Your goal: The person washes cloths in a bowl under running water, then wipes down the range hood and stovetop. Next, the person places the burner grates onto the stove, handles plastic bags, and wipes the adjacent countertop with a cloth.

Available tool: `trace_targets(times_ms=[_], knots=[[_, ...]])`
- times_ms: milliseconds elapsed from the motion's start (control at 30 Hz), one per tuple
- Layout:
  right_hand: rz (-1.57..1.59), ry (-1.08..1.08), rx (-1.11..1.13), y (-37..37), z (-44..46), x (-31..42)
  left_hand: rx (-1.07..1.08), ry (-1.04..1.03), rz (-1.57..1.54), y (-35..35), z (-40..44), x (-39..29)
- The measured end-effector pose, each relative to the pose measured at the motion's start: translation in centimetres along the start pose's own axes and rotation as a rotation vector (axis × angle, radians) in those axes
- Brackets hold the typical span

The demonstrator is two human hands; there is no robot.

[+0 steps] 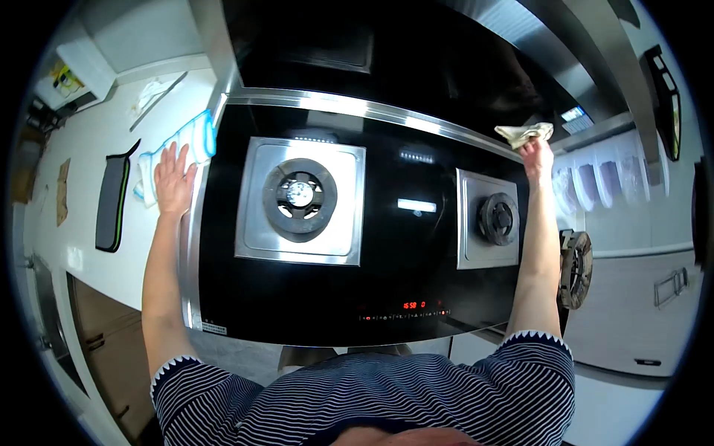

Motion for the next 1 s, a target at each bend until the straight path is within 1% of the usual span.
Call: trace_targets(times_ms=[67,133,167,200,233,267,333,367,400,433,467,500,533,567,600,633,667,700,733,767,800,833,867,900,933,967,1000], knots=[[0.008,0.081,0.038,-8.1,-1.2,3.1,0.007,0.018,-0.026,0.3,-0.1,-0.2],[-0.313,0.259,0.189,-17.1,-0.7,4.6,-0.016,0.008,-0.052,-0.4,0.0,0.4],[-0.291,0.244,0.187,-23.5,-3.7,5.9,-0.014,0.008,-0.061,-0.3,0.0,0.3],[-0.399,0.251,0.266,-29.4,-6.3,7.0,-0.015,0.006,-0.069,0.0,0.0,0.2],[-0.344,0.347,0.419,-34.6,-7.8,7.1,-0.024,0.012,-0.066,0.5,-0.2,-0.1],[-0.292,0.404,0.491,-39.4,-9.0,7.0,-0.032,0.016,-0.065,0.9,-0.3,-0.3],[-0.296,0.484,0.658,-48.2,-10.5,5.2,-0.064,-0.02,-0.115,1.0,-0.3,-0.1],[-0.534,0.607,0.612,-51.3,-10.5,3.8,-0.067,-0.025,-0.129,1.0,-0.3,0.0],[-0.707,0.464,0.568,-53.1,-14.2,4.4,-0.075,-0.034,-0.145,1.1,-0.3,0.0],[-0.655,0.469,0.63,-55.2,-12.3,0.2,-0.075,-0.03,-0.167,1.3,-0.3,0.0],[-0.761,0.525,0.57,-55.2,-13.2,-0.6,-0.083,-0.039,-0.193,1.5,-0.4,0.1],[-0.902,0.485,0.588,-54.6,-13.4,-1.5,-0.086,-0.039,-0.205,1.6,-0.4,0.1],[-1.062,0.542,0.564,-53.1,-13.6,-1.6,-0.088,-0.039,-0.216,1.8,-0.5,0.1],[-1.217,0.452,0.527,-50.9,-12.7,-2.3,-0.098,-0.044,-0.224,1.9,-0.6,0.1],[-1.297,0.467,0.416,-47.8,-12.2,-1.7,-0.1,-0.033,-0.218,1.9,-0.6,0.1],[-1.304,0.461,0.305,-44.2,-11.8,-0.5,-0.098,-0.034,-0.232,1.9,-0.6,0.2],[-1.142,0.603,0.172,-40.0,-12.2,1.5,-0.095,-0.034,-0.246,1.9,-0.5,0.3],[-1.113,0.545,0.057,-34.6,-10.3,2.0,-0.102,-0.028,-0.252,1.8,-0.5,0.3],[-0.844,0.303,0.008,-29.5,-9.3,3.0,-0.089,-0.025,-0.249,1.9,-0.6,0.4],[-0.636,0.27,-0.051,-25.7,-11.1,5.9,-0.082,-0.025,-0.255,1.7,-0.4,0.3],[-0.585,0.285,-0.112,-21.9,-12.3,8.5,-0.07,-0.016,-0.259,1.6,-0.5,0.5],[-0.468,0.425,-0.156,-18.4,-13.8,11.3,-0.024,0.007,-0.281,1.5,-0.3,0.5],[-0.651,0.518,-0.167,-15.6,-15.2,15.0,-0.039,0.005,-0.315,1.1,-0.4,0.6],[-0.611,0.7,-0.263,-15.6,-18.6,18.7,-0.036,-0.007,-0.327,1.0,-0.4,0.7],[-0.568,0.819,-0.201,-16.6,-20.8,22.1,-0.03,-0.002,-0.333,0.8,-0.3,0.7],[-0.539,0.883,-0.191,-19.8,-22.9,25.0,-0.049,-0.005,-0.327,0.7,-0.2,0.8],[-0.55,0.956,-0.159,-20.7,-22.0,26.3,-0.031,-0.007,-0.275,0.9,-0.3,0.7]])
Point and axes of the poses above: each hand's wrist, its own z-axis towards the middle knuckle, its own y-axis out of the back of the hand, x = y × z, the point moved 6 cm from there along z, towards the middle knuckle, and after that the axes turned 5 degrees about -z, right-handed, at the moved point
